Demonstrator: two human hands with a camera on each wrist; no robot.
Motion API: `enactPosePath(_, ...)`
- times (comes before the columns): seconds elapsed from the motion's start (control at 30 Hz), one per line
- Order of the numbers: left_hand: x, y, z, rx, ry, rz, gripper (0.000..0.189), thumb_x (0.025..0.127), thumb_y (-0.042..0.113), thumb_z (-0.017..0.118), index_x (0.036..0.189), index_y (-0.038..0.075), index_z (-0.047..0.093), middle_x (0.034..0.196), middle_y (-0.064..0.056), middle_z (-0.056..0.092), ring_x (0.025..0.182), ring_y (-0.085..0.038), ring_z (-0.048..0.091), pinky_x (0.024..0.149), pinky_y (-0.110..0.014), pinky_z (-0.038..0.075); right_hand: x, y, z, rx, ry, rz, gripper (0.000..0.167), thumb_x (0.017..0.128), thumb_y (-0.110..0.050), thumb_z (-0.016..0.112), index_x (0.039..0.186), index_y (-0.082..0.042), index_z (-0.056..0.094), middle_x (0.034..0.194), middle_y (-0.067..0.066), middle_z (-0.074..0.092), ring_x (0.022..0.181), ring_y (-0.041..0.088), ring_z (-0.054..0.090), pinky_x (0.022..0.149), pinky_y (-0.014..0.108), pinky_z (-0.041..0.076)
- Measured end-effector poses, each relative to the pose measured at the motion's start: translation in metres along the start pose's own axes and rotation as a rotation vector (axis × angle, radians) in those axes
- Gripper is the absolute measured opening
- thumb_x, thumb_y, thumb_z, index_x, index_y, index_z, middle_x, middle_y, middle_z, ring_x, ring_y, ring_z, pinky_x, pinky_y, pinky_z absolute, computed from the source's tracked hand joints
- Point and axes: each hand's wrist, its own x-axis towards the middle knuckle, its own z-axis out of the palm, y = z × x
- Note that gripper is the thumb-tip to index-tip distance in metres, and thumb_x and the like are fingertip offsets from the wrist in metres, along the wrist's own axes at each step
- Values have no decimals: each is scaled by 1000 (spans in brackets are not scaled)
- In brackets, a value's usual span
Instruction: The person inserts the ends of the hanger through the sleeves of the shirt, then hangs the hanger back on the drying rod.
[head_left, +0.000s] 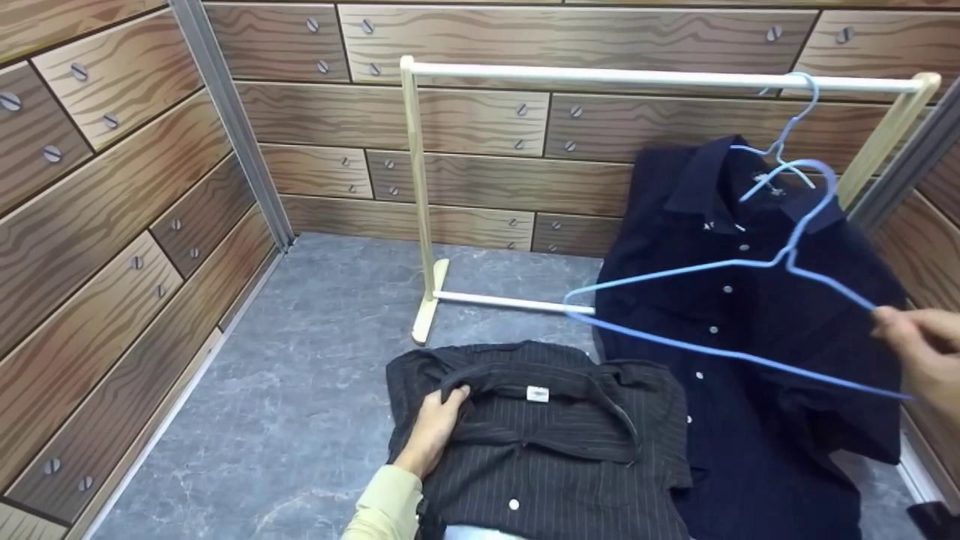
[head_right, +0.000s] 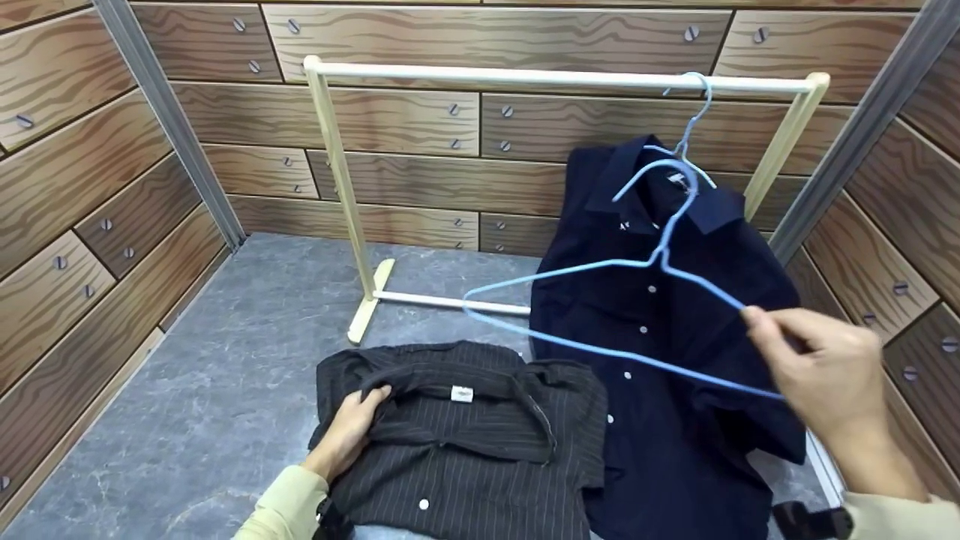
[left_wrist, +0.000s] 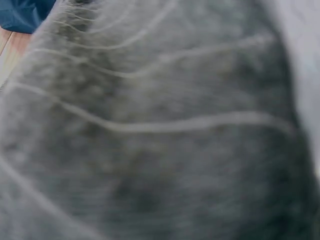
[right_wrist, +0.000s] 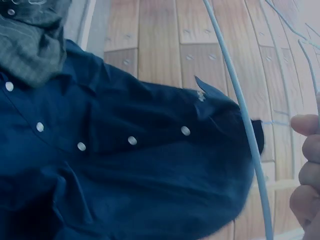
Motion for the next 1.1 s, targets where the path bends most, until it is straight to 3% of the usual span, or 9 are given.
enactPosePath(0.1, -2, 5, -2, -17, -75, -5, 51, 96, 45, 55, 126, 4, 61, 125, -11, 64, 113, -20, 60, 107, -43, 42, -6, -3, 9, 11, -26, -90, 19, 88, 6, 65, 69, 8, 68, 75, -33, 64, 64, -18, 53, 61, 1, 37)
enactPosePath(0.13, -3, 7, -3, -24, -96, -5, 52, 96, 46, 55, 128, 5, 60, 127, -11, 64, 114, -20, 60, 108, -42, 42, -8, -3, 12, -9, -27, -109, 17, 87, 5, 67, 70, 10, 69, 77, -34, 65, 67, -19, 55, 63, 1, 38)
enactPosePath(0.2, -5, 12, -5, -16, -112, 9, 51, 97, 46, 53, 127, 6, 61, 124, -10, 64, 112, -19, 59, 105, -39, 43, -12, -2, 18, -61, -25, -160, 14, 84, 4, 71, 70, 8, 71, 80, -35, 64, 71, -22, 56, 67, -1, 38)
enactPosePath(0.4, -9, 40, -7, 60, -87, 89, 40, 98, 45, 53, 107, 8, 65, 94, -2, 61, 87, -12, 57, 82, -28, 47, -25, 5, 34, -181, -60, -236, 11, 76, 0, 77, 67, -5, 75, 78, -35, 63, 70, -27, 49, 67, -3, 35)
enactPosePath(0.57, -14, 65, -4, 75, -102, 114, 40, 98, 48, 52, 96, 10, 64, 81, 1, 59, 71, -11, 59, 63, -27, 52, -37, 10, 51, -161, -119, -248, 15, 72, 5, 78, 67, -9, 76, 71, -23, 68, 69, -23, 53, 65, 0, 39)
enactPosePath(0.87, -18, 82, 4, 153, -117, 184, 40, 100, 51, 48, 78, 18, 55, 68, 4, 51, 60, -11, 52, 60, -26, 46, -55, 11, 75, -147, -166, -262, 20, 70, 5, 80, 69, -15, 76, 69, -12, 71, 70, -17, 58, 68, 4, 42)
enactPosePath(1.1, -20, 83, 11, 279, -98, 275, 38, 100, 47, 49, 74, 19, 54, 68, 5, 50, 67, -11, 52, 66, -28, 45, -70, 5, 103, -93, -213, -230, 24, 73, 6, 79, 70, -18, 75, 66, -10, 69, 62, -11, 55, 60, 9, 43)
